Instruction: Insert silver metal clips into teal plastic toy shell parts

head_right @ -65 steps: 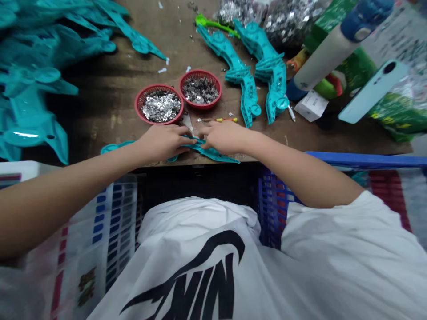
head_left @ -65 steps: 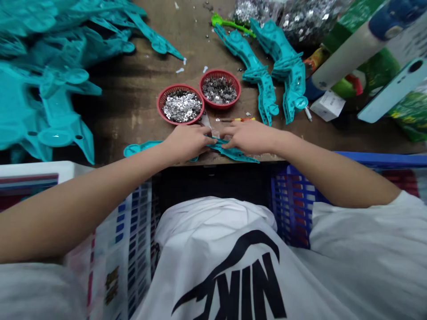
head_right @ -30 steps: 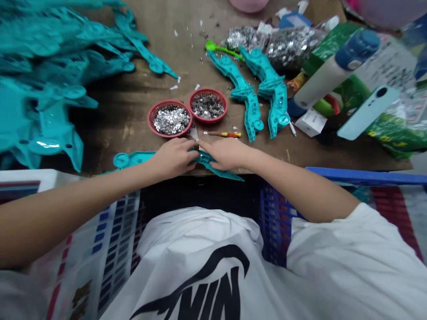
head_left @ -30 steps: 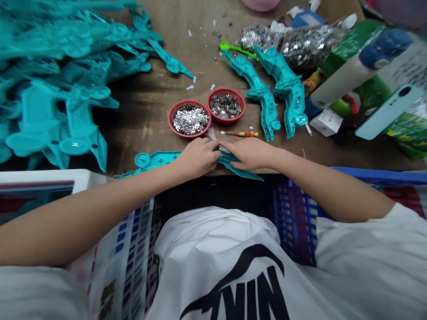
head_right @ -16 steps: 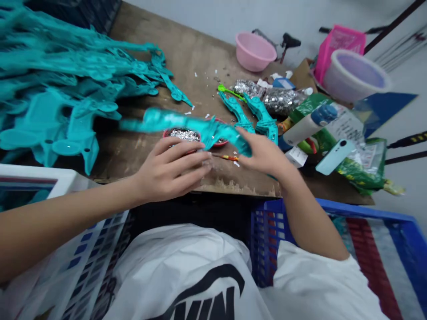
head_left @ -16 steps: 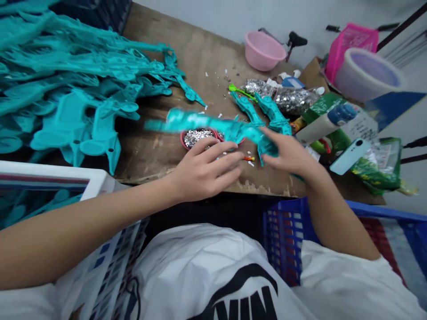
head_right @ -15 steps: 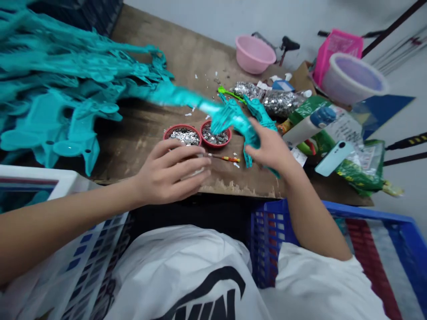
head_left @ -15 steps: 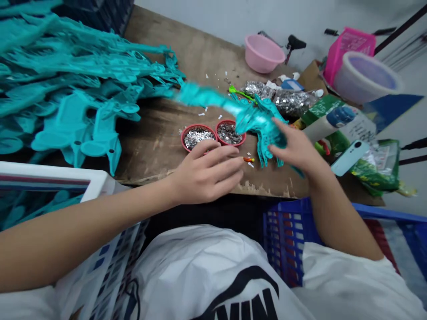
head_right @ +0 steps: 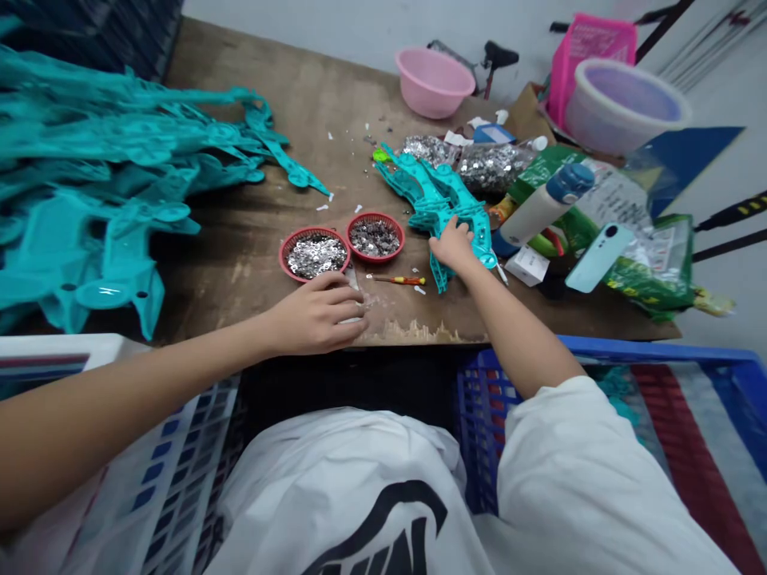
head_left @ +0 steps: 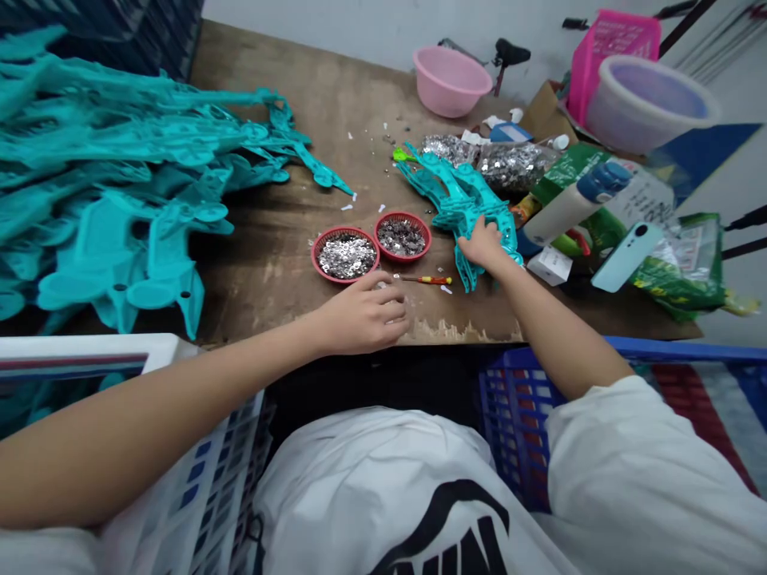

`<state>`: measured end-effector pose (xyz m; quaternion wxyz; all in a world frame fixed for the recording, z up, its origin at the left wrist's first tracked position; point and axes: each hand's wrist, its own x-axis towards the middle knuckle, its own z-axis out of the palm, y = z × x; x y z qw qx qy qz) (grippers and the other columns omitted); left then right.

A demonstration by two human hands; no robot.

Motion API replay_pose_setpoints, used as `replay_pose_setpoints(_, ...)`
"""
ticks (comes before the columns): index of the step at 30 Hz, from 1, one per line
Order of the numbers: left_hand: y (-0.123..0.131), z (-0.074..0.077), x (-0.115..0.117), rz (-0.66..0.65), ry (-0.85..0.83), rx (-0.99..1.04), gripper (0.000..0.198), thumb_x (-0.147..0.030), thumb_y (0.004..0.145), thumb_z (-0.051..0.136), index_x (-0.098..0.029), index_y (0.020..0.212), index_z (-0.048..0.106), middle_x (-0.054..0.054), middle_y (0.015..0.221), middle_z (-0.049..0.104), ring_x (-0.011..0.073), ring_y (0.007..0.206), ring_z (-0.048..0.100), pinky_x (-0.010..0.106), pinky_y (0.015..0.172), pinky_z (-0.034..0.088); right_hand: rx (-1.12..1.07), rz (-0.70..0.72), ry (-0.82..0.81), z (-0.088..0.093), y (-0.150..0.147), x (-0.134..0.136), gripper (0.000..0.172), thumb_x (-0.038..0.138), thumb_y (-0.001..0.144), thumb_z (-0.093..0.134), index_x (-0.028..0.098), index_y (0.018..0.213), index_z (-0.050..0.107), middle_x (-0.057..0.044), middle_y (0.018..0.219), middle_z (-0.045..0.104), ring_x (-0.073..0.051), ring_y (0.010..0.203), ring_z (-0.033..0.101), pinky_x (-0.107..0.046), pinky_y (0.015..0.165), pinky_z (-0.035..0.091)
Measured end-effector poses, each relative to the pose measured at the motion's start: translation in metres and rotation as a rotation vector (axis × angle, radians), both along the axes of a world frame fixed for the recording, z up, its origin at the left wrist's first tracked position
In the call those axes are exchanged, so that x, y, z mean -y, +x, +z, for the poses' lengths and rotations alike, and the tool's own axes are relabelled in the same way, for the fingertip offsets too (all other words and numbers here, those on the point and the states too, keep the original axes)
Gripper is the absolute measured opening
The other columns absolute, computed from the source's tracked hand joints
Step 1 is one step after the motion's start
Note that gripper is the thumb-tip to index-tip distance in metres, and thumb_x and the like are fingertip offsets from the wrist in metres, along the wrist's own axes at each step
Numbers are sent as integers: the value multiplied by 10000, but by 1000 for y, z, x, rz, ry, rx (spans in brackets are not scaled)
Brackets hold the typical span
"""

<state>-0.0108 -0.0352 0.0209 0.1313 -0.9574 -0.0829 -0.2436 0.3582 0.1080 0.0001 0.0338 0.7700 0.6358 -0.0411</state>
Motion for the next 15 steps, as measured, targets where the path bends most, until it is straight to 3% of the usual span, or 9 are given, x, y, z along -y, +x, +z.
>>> replay_pose_setpoints(3,-2,0,-3,8,-12,-7,142,-252,1267,771,-267,1188,887,49,1162,957,274,1239,864,503,1219,598,-67,-72,-39,-2,0,-3,1039,375,1147,651,-92,1988,256,-495,1904,483,-604,1790,522,-734,1492,405)
replay_pose_setpoints(6,-3,-4,-3,0,-30,-46,92,-273,1253,798,-274,1228,887,38,1168,962,277,1209,867,512,1225,592,-89,-51,-57,-1,-4,0,1089,366,1142,683,-93,2013,218,-497,1962,414,-611,1825,481,-730,1505,389)
replay_pose_setpoints(9,-4,-9,-2,-4,-63,-84,64,-271,1234,820,-275,1245,882,38,1179,964,273,1186,865,508,1213,586,-85,-34,-78,2,-7,5,1123,360,1149,703,-110,2023,177,-506,1991,361,-606,1828,508,-698,1525,391)
replay_pose_setpoints(13,-3,-14,-2,-7,-64,-139,119,-258,1256,779,-273,1203,885,44,1149,957,261,1144,853,498,1189,585,-93,5,-65,2,-6,7,1171,373,1058,794,-95,1995,271,-506,1930,460,-619,1804,551,-748,1503,445)
replay_pose_setpoints(15,-2,-17,-1,-18,-56,-142,135,-258,1260,775,-269,1181,884,45,1126,949,257,1129,846,493,1177,584,-111,-7,-83,0,-5,7,1256,381,1005,846,-74,2013,250,-508,1947,437,-612,1790,584,-735,1476,502)
